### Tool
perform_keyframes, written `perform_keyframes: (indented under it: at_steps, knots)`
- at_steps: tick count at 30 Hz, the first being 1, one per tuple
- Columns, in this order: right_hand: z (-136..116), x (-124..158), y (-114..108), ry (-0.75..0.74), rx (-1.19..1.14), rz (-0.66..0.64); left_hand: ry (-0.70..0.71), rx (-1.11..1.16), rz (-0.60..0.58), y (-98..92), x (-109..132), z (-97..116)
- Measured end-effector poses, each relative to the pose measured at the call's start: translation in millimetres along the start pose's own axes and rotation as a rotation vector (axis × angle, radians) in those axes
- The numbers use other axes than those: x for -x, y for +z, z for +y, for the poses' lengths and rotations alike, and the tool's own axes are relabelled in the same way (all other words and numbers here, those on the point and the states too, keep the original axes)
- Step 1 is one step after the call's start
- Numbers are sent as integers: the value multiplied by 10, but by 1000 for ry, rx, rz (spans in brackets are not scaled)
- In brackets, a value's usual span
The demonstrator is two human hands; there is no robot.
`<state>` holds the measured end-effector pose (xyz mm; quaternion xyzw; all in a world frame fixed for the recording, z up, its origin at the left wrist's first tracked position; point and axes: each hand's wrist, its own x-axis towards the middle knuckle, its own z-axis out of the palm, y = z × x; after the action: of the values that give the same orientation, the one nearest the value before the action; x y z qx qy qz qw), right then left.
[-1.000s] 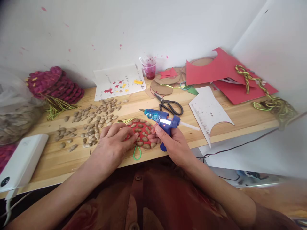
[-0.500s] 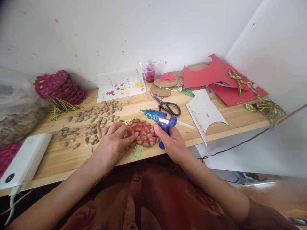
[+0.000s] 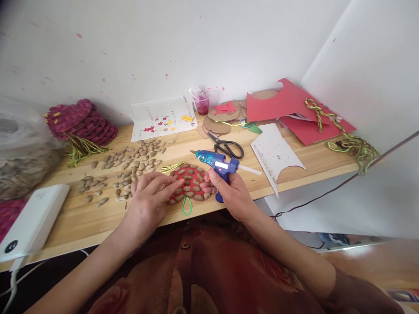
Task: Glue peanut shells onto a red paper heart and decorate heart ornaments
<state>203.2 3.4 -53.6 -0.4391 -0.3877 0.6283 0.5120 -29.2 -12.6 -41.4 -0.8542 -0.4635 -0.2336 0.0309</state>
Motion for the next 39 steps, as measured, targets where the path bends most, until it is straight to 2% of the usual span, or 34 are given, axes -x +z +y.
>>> perform_keyframes:
  at_steps: [5,14,25,39]
  knots:
    - [22,-2,-15,0,23,3,47,-34,-84,7,-29,121]
    - [12,15,8,4,10,16,122,-161,-112,38,-109,211]
    - [24,27,1,-27,16,17,170,-239,-48,126,-168,239]
    - [74,43,2,-143,88,33,127,-230,-142,132,-186,264]
